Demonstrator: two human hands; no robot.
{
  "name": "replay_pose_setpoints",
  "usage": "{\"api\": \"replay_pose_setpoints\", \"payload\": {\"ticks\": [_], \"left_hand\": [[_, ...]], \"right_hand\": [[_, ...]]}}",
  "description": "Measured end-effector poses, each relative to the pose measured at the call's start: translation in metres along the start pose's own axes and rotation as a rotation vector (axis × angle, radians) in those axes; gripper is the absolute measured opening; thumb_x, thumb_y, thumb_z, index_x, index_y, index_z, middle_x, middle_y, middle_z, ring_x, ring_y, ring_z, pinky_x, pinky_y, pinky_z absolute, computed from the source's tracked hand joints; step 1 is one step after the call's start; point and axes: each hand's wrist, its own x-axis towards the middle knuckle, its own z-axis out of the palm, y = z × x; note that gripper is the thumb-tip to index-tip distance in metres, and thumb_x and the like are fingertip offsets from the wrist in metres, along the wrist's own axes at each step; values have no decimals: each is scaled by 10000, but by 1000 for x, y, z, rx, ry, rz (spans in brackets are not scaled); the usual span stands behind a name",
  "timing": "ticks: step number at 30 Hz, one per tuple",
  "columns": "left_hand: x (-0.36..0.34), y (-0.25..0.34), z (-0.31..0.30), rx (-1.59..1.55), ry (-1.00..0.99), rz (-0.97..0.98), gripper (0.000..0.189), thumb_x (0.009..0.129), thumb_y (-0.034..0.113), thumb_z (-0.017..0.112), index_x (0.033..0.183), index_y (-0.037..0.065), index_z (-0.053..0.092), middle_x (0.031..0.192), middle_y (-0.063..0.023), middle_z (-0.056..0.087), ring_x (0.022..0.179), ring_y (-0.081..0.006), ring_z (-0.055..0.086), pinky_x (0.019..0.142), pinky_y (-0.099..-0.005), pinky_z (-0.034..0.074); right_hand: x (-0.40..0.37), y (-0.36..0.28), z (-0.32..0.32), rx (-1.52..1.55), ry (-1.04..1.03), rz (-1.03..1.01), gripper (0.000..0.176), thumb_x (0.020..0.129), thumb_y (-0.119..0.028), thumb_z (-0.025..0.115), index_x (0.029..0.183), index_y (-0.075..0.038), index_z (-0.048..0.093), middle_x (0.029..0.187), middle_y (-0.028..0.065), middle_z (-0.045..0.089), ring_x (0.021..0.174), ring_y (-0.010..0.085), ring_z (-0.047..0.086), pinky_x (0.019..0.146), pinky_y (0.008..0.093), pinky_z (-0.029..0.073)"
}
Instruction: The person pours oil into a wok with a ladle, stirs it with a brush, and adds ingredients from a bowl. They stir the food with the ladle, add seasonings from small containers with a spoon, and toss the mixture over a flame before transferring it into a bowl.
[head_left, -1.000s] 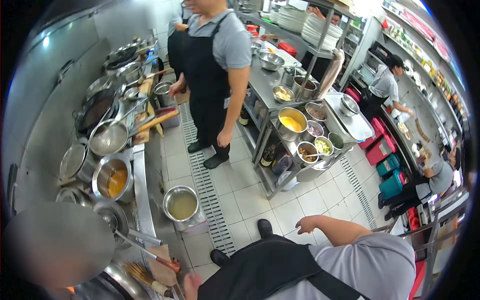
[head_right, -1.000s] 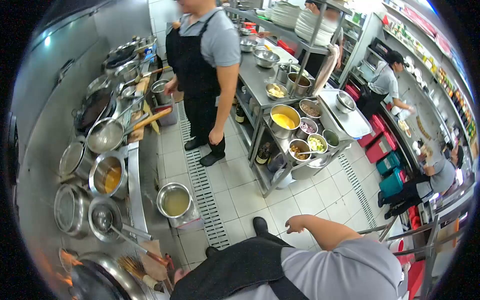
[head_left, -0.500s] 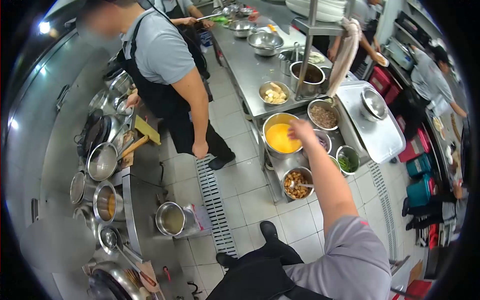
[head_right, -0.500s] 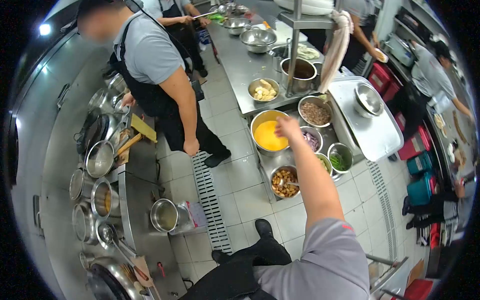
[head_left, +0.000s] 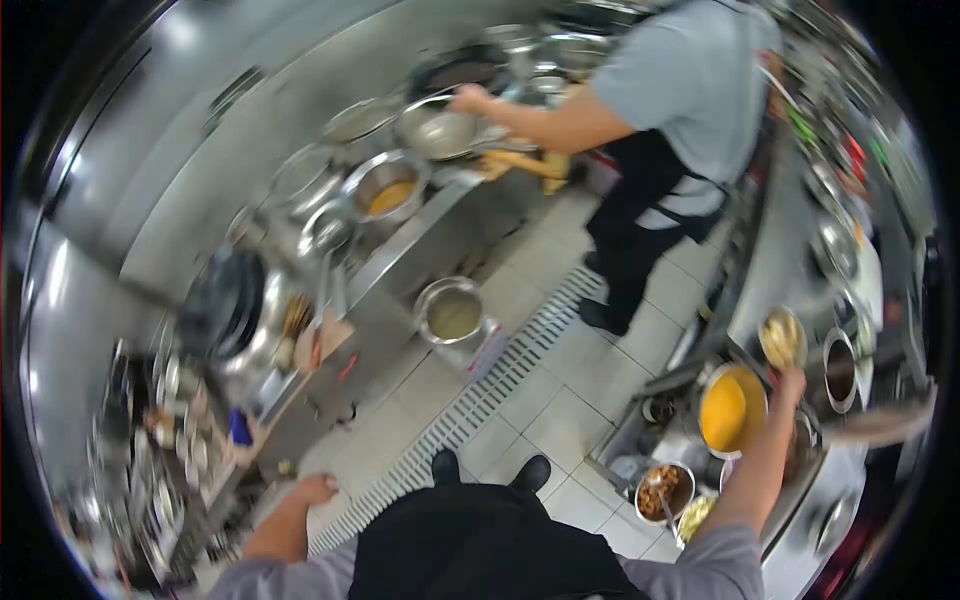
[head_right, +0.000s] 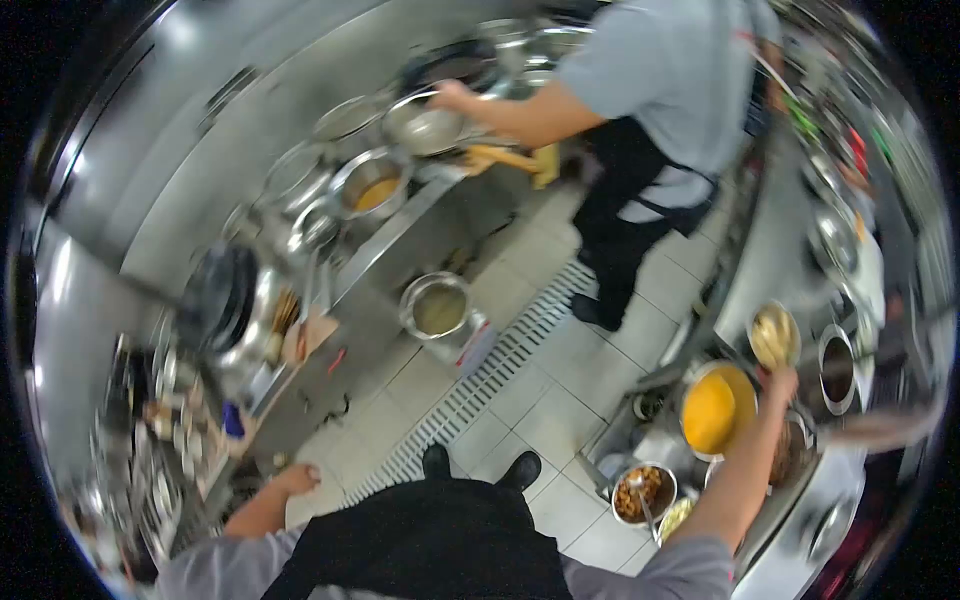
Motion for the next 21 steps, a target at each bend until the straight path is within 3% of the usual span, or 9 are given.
{"api": "replay_pose_setpoints", "payload": {"ticks": [1,2,3,6,10,13,18,20,21], "left_hand": [[-39,47,-13,32,119,40,495,759,370,646,1146,62,619,1083,-222,640,1041,-362,600,922,-414,463],[-29,41,0,30,178,119,456,755,331,643,1120,57,632,1074,-235,637,1028,-361,605,918,-405,467],[-32,51,4,-3,199,114,428,761,316,629,1097,51,642,1069,-233,638,1030,-363,603,912,-406,470],[-44,99,1,-140,214,164,385,807,290,582,1101,47,631,1032,-194,656,998,-349,614,880,-403,480],[-33,168,-7,-673,146,495,304,923,261,546,1106,28,610,969,-105,677,820,-161,662,760,-322,517],[-49,214,-42,-777,138,676,308,960,310,512,1024,23,604,912,-70,639,776,-154,657,694,-309,512],[-47,188,-84,-1181,127,563,277,936,281,532,964,15,605,843,-70,629,749,-153,642,655,-323,495],[-34,146,-94,-895,459,452,222,882,209,558,932,0,610,784,-67,622,700,-166,617,635,-318,485],[-29,123,-95,-915,457,449,222,882,209,558,932,0,610,784,-67,622,700,-166,617,635,-318,485]], "right_hand": [[-42,-82,-7,611,51,339,299,860,-210,619,1072,-1,588,957,138,654,777,256,642,588,374,529],[-59,-104,-13,648,20,225,306,882,-226,581,1091,-2,571,958,143,649,781,237,643,582,362,529],[-101,-184,-18,468,-42,238,306,914,-256,543,1061,12,552,941,141,638,752,202,635,546,317,514],[-108,-190,6,256,-328,97,224,917,-224,529,948,-2,541,835,68,602,579,142,587,452,270,498],[-240,-353,98,206,-769,25,165,831,-94,531,967,-14,580,821,63,611,608,146,599,464,258,534],[-323,-421,199,213,-1176,-29,178,813,-100,552,948,-10,623,782,46,633,642,139,605,532,273,498],[-468,-526,322,127,-1574,-237,111,824,-63,556,878,32,576,752,86,600,637,165,608,515,300,505],[-513,-568,353,58,-1641,-279,132,851,-93,562,903,28,575,757,86,602,651,171,612,530,298,508],[-532,-584,367,12,-1698,-320,153,878,-122,569,928,23,574,762,87,603,664,177,617,544,297,512]]}}
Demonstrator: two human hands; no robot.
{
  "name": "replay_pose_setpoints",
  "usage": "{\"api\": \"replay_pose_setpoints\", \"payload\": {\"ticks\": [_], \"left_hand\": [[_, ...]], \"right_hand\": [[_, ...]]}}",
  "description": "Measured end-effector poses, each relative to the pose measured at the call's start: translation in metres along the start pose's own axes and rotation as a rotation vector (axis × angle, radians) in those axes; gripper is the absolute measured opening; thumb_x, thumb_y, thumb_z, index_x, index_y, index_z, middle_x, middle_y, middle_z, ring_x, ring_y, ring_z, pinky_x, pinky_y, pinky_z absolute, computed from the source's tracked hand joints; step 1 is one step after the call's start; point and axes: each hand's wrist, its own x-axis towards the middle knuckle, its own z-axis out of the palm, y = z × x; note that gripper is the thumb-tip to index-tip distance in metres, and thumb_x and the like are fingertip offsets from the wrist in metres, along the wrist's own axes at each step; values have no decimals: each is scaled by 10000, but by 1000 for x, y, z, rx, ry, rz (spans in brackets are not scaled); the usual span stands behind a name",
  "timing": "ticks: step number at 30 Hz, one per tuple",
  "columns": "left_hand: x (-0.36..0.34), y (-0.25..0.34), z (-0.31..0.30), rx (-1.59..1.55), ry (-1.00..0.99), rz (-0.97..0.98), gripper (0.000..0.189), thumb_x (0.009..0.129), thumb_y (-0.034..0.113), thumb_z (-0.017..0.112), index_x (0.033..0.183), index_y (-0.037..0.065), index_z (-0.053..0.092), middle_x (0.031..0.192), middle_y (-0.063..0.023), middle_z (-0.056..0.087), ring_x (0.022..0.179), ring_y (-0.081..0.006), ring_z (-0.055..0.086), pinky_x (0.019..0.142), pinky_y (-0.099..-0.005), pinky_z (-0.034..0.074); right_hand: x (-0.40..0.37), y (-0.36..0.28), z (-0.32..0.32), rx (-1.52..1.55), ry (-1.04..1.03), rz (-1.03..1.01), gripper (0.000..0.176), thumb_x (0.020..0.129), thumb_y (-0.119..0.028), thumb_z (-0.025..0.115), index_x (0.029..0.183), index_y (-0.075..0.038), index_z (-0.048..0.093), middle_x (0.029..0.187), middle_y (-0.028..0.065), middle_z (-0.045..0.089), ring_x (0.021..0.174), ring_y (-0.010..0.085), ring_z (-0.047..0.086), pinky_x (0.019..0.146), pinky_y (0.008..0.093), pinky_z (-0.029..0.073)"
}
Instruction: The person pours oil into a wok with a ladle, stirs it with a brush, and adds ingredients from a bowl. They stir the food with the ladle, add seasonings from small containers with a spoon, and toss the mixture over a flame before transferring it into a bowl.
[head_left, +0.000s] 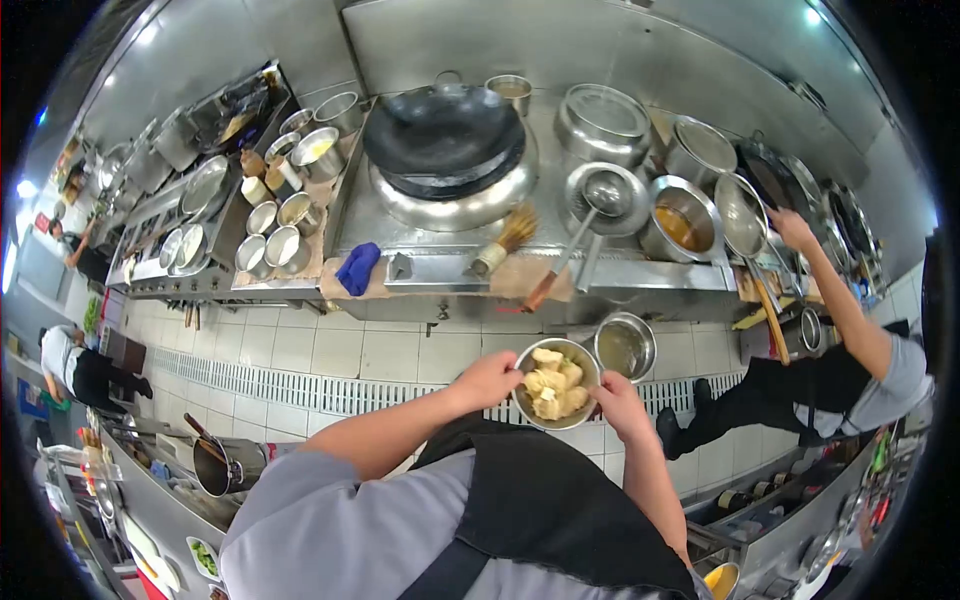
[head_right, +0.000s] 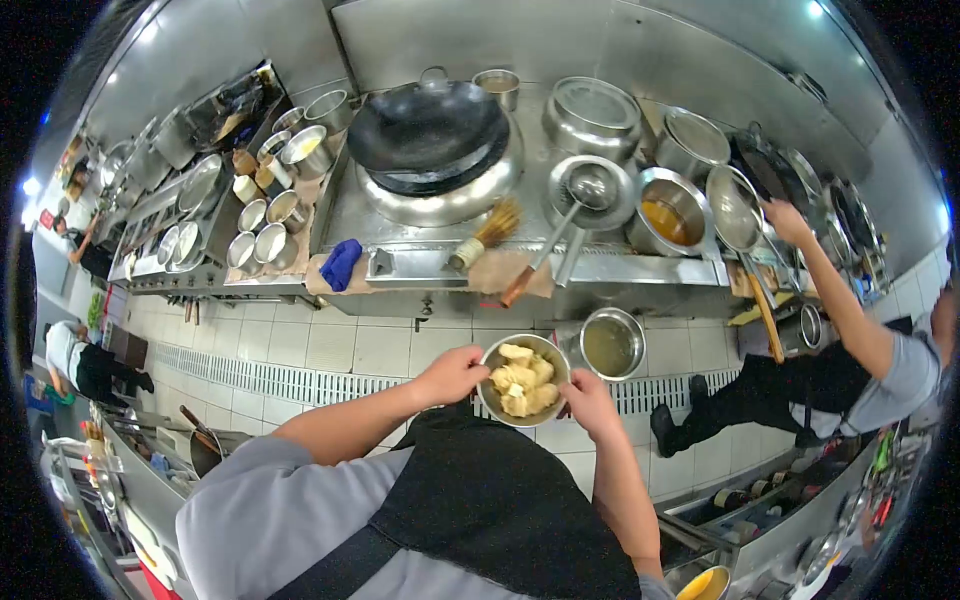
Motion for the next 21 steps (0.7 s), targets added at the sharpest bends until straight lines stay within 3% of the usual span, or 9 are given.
{"api": "replay_pose_setpoints", "payload": {"ticks": [4,6,8,10,14,16,18,20,21], "left_hand": [[14,-74,-77,-140,314,24,175,839,142,549,893,-13,609,733,-69,608,642,-166,591,609,-316,482],[30,-113,-112,-177,393,10,168,843,131,541,888,-17,606,721,-74,602,641,-159,594,607,-312,487],[45,-131,-137,-420,539,-130,195,815,150,555,820,-44,573,690,-181,605,656,-295,611,610,-388,472],[56,-141,-155,-384,612,-141,193,810,142,569,794,-51,566,660,-184,597,619,-302,609,586,-393,472],[96,-195,-159,-266,684,-167,202,809,158,582,771,-37,544,685,-198,604,628,-303,608,595,-402,469],[102,-209,-154,-310,625,-229,211,803,162,588,753,-34,530,697,-208,603,633,-313,607,602,-405,471],[103,-212,-151,-354,589,-226,217,836,160,580,766,-34,513,712,-193,612,632,-282,642,571,-372,499],[90,-186,-158,-740,507,-269,252,881,182,580,788,-34,491,725,-155,610,641,-248,673,534,-325,529],[85,-183,-163,-734,498,-269,252,881,182,580,788,-34,491,725,-155,610,641,-248,673,534,-325,529]], "right_hand": [[76,-18,49,327,-23,32,293,940,-272,551,1027,8,559,866,110,614,759,201,633,643,319,525],[123,-12,61,396,154,166,443,958,-418,501,1133,-11,514,996,142,600,852,232,623,745,353,516],[163,0,64,466,130,238,515,959,-472,460,1200,-17,469,1075,166,576,889,267,612,800,389,504],[182,-14,76,734,136,247,541,953,-495,457,1217,-23,452,1061,166,575,900,286,606,808,425,499],[192,-49,66,868,123,293,417,951,-454,473,1189,-113,488,860,114,600,714,261,594,673,405,478],[191,-61,36,1102,129,245,198,882,-238,560,1029,-106,540,726,73,574,507,180,487,448,275,364],[187,-76,5,990,191,208,178,834,-126,551,998,-60,536,693,74,549,444,173,462,374,271,320],[173,-96,-12,-74,402,242,194,808,-56,510,995,-8,510,661,90,525,402,191,467,351,316,344],[159,-113,-6,-320,513,251,184,791,-32,487,970,10,495,655,110,523,393,208,494,350,349,376]]}}
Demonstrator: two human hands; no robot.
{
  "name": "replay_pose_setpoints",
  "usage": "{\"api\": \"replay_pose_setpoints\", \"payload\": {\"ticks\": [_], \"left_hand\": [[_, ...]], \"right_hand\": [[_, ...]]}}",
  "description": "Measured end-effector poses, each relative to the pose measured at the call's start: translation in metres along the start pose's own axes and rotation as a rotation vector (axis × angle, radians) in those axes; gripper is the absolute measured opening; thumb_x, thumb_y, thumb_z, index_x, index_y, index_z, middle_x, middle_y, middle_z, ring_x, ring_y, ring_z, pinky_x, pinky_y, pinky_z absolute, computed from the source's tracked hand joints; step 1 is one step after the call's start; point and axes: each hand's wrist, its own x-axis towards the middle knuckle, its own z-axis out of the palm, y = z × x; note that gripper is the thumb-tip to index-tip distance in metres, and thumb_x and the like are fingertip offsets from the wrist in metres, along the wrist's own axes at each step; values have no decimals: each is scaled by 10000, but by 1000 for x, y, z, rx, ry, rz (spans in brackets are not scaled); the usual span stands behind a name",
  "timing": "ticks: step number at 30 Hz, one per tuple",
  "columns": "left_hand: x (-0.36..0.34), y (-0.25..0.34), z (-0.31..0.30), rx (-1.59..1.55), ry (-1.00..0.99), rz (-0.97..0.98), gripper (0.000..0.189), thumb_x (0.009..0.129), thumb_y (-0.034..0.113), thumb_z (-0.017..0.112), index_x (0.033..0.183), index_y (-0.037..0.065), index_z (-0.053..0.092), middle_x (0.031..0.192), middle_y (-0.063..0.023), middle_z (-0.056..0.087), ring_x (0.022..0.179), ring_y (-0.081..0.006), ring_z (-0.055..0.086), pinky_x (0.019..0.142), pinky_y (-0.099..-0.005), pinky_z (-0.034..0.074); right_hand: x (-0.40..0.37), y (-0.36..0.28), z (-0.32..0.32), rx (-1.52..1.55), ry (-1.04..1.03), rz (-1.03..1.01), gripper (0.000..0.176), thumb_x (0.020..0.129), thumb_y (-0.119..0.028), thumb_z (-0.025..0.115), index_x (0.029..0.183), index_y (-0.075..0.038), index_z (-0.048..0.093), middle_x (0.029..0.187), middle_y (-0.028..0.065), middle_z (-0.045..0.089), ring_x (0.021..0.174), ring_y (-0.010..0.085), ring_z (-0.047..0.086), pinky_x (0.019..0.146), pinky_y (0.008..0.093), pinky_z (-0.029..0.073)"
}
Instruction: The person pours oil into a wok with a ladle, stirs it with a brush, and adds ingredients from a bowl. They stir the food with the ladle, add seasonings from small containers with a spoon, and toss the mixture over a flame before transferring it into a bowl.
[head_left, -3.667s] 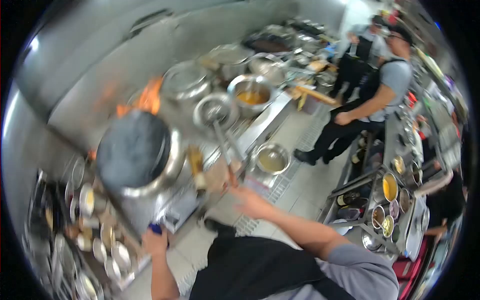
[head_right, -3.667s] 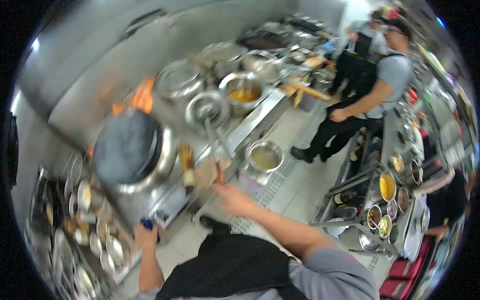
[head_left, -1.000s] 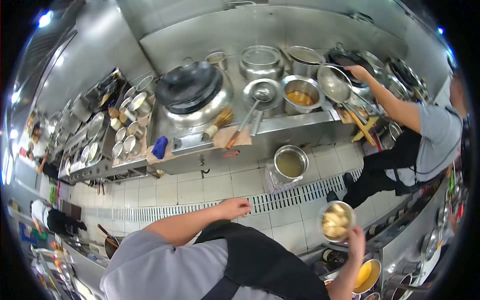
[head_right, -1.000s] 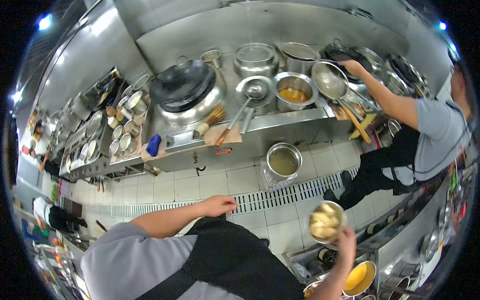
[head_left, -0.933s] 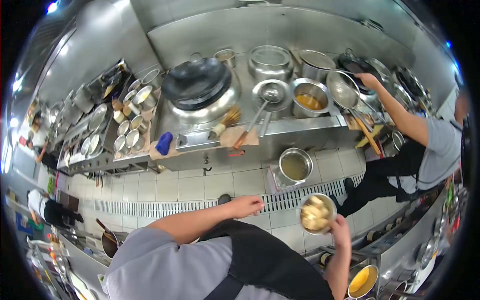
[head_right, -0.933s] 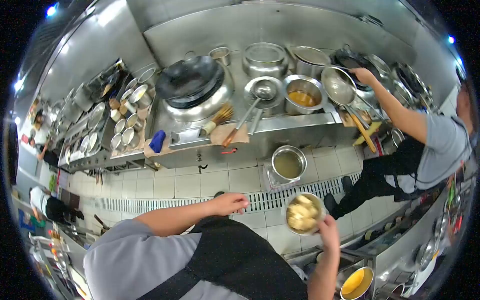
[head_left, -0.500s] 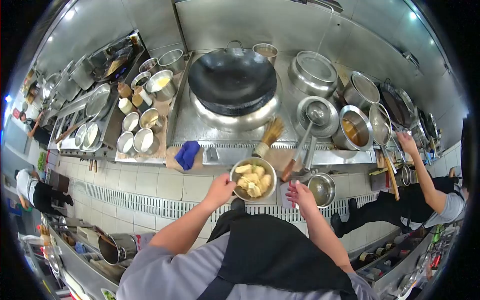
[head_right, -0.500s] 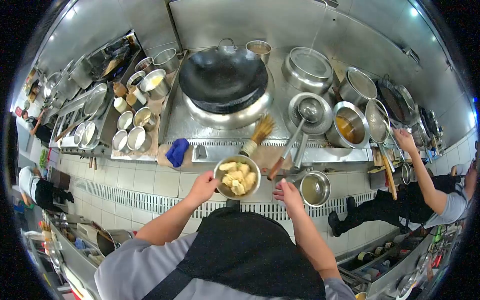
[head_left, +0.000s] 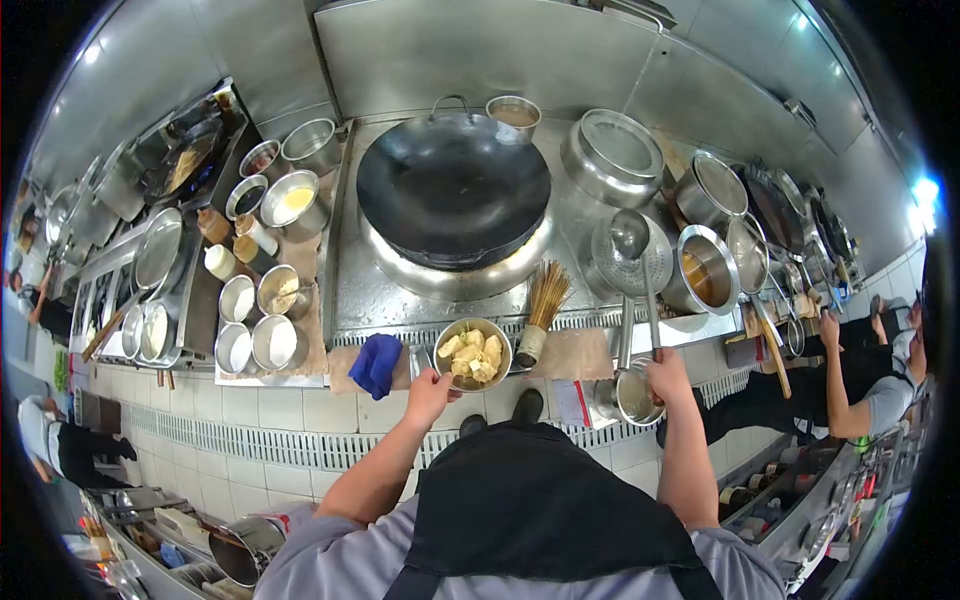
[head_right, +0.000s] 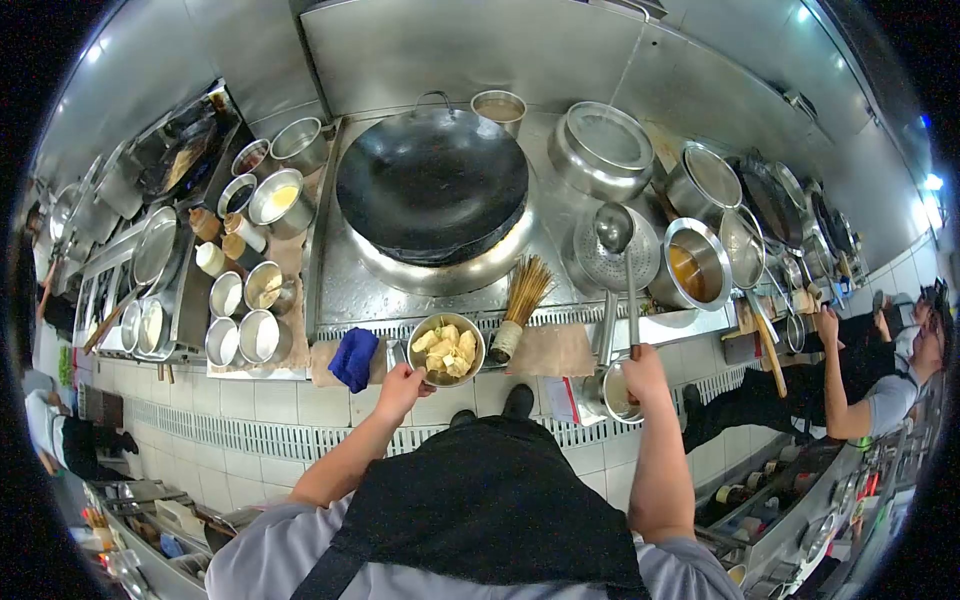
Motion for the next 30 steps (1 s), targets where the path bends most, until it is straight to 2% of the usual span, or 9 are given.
{"api": "replay_pose_setpoints", "payload": {"ticks": [4,7,8,13,20,25,27,29,30], "left_hand": [[-6,18,-11,119,-133,-136,353,886,278,636,834,-45,502,759,-139,587,633,-230,673,521,-299,551],[-12,37,-20,187,-120,-150,362,877,302,650,823,-39,542,708,-122,597,517,-186,607,480,-280,527],[-14,47,-24,235,-81,-168,354,877,300,650,813,-32,544,688,-116,597,501,-179,598,459,-276,512],[14,68,-48,386,72,314,247,878,200,633,766,-2,547,593,-61,573,479,-110,528,444,-269,419],[25,189,-1,450,133,629,177,883,141,612,788,3,554,611,-43,546,563,-103,510,537,-268,414],[41,225,19,658,161,936,95,832,82,622,858,1,579,839,-100,584,767,-199,582,714,-314,461],[50,230,23,677,140,918,127,818,80,611,917,1,600,950,-132,606,835,-276,599,780,-365,472],[69,227,21,1018,150,1162,163,821,93,589,946,-7,622,973,-163,629,880,-328,607,808,-411,473],[66,233,28,1007,50,1004,168,827,117,565,917,2,649,956,-189,645,911,-366,602,825,-449,468]], "right_hand": [[-28,23,-23,68,246,-152,181,752,-38,532,921,-2,480,560,56,469,394,167,499,355,315,383],[-58,3,-44,160,360,-53,188,773,-58,515,951,1,499,572,51,488,399,152,499,364,305,386],[-56,7,-51,162,391,-13,180,772,-60,490,930,23,507,558,107,512,391,205,533,357,349,403],[-34,18,-87,263,432,26,93,776,-60,499,788,30,478,541,108,502,386,199,526,324,354,371],[31,42,-107,348,199,190,79,792,-59,533,808,15,509,584,84,511,405,176,493,317,303,320],[4,24,-113,663,203,171,54,808,-52,542,830,-7,523,598,55,516,409,155,473,335,280,336],[-14,20,-121,792,190,139,43,819,-46,541,836,-17,515,602,46,511,418,134,468,343,262,348],[-28,15,-126,794,165,110,48,822,-48,540,841,-21,504,605,43,505,414,123,463,341,257,352],[-39,6,-125,789,179,104,44,821,-46,534,836,-20,502,609,47,508,401,126,456,336,254,349]]}}
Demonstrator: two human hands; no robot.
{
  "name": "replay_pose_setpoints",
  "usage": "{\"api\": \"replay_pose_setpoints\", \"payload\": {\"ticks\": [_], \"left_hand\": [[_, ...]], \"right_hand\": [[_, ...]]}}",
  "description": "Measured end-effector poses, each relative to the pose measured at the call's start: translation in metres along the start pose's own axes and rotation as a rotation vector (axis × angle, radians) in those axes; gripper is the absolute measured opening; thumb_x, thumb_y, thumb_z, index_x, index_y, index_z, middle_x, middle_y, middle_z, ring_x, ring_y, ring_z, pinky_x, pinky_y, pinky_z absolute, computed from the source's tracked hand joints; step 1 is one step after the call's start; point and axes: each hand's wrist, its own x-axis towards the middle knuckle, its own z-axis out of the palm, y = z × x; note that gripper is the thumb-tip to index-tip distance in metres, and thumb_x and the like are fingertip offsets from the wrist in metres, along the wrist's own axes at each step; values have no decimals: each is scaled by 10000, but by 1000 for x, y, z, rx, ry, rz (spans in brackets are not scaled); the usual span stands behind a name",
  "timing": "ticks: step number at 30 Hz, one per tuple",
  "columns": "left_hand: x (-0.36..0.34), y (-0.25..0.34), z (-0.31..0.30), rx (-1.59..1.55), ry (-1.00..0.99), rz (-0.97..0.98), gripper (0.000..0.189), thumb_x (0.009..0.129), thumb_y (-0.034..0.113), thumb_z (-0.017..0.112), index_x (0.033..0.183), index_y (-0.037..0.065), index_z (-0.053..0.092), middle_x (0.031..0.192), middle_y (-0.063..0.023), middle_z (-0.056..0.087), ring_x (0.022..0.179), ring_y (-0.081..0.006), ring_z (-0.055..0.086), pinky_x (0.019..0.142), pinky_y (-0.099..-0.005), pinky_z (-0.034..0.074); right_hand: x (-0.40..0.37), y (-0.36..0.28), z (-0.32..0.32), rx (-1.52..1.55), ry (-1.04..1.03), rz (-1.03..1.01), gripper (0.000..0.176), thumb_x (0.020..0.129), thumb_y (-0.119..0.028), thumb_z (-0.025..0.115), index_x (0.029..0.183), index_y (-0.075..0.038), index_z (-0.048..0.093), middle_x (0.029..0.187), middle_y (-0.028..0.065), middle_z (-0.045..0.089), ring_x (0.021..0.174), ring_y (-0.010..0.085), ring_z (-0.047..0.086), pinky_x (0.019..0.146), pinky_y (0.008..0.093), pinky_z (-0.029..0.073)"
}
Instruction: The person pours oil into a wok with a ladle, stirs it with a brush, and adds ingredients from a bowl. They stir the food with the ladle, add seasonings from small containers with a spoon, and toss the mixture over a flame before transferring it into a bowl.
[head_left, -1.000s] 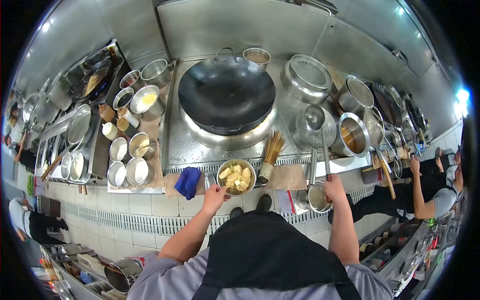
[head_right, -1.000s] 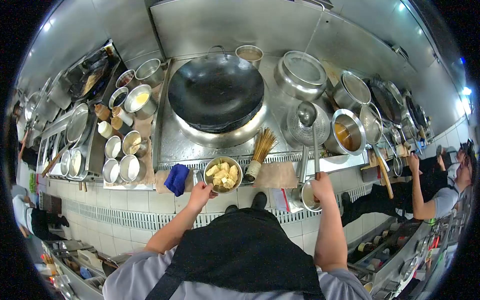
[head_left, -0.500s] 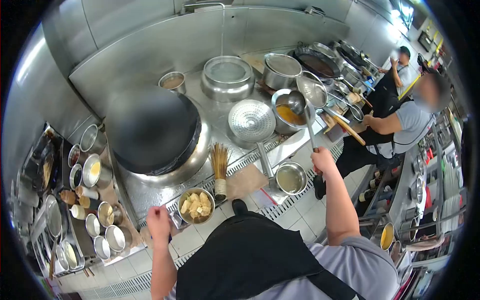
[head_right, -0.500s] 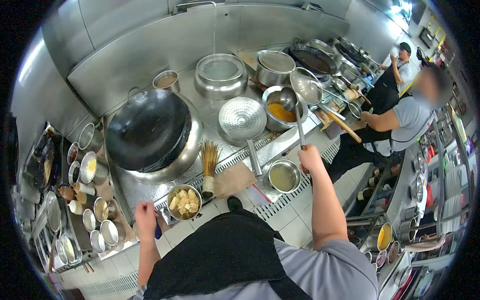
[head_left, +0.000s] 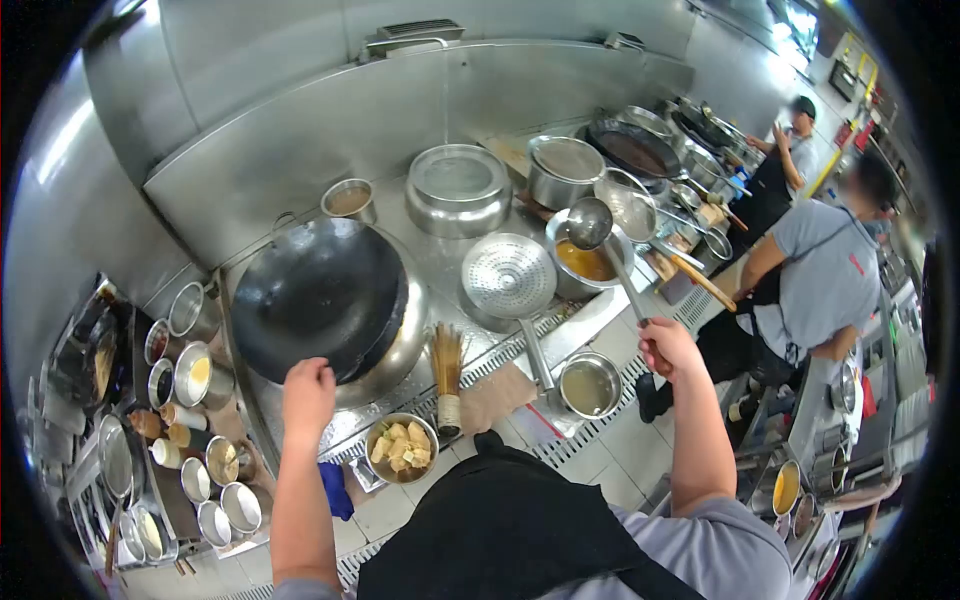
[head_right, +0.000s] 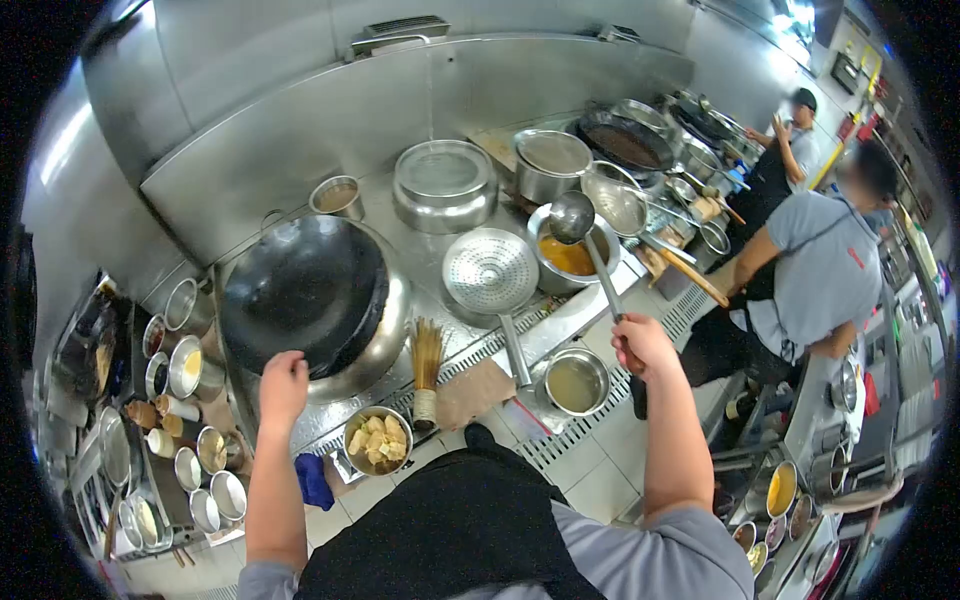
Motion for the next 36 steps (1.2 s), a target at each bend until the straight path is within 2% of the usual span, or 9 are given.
{"api": "replay_pose_setpoints", "payload": {"ticks": [2,5,13,19,22,27,29,32,36], "left_hand": [[9,3,6,92,-268,-64,286,862,261,516,844,14,659,901,-208,645,895,-384,608,813,-472,468],[14,5,23,104,-362,-138,364,872,373,545,815,34,665,887,-192,650,889,-378,610,777,-452,476],[11,14,62,221,-202,-133,373,851,376,562,741,34,662,766,-173,665,753,-337,651,689,-447,516],[4,9,64,195,-222,-159,371,864,374,559,753,34,657,793,-172,662,778,-352,642,701,-453,507],[4,2,60,-115,-85,-170,395,837,397,619,729,17,617,750,-194,624,722,-359,615,659,-429,483],[-23,-9,10,-404,395,-197,181,826,161,671,778,5,593,755,-137,594,709,-276,590,663,-357,469],[-52,-24,1,-393,420,-282,143,835,126,650,808,-3,596,767,-121,603,739,-237,596,698,-326,466],[-104,-37,0,-430,384,-386,127,838,109,641,821,-9,597,787,-112,616,737,-211,590,702,-316,467],[-157,-27,-1,-485,244,-671,140,861,121,631,804,-1,592,714,-65,595,658,-137,553,627,-284,453]], "right_hand": [[-16,-1,2,41,-82,-45,106,815,-33,519,918,-9,511,607,46,505,384,123,444,328,251,345],[-45,-6,26,132,-188,-8,282,822,-41,507,1099,15,512,611,38,504,373,117,432,323,236,332],[-49,4,143,-44,-507,-23,265,842,-48,523,1097,24,540,639,52,516,381,119,442,347,226,328],[-36,-7,140,43,-550,-72,254,846,-43,499,1093,-2,545,620,39,511,351,109,443,321,221,350],[-34,-5,117,-23,-478,-74,285,857,-54,489,1133,0,534,615,38,507,359,117,450,329,236,357],[-29,32,105,161,-517,97,290,850,-45,493,1132,8,528,616,36,498,382,123,456,348,243,373],[-13,76,121,-692,-173,-259,301,824,-38,494,1114,24,545,614,34,486,393,118,461,351,249,358],[-16,68,122,-120,-351,-3,158,830,-55,507,972,-5,554,578,27,490,396,121,471,347,246,361],[29,19,123,227,-376,81,120,859,-95,534,952,-20,547,581,20,503,401,109,467,341,226,357]]}}
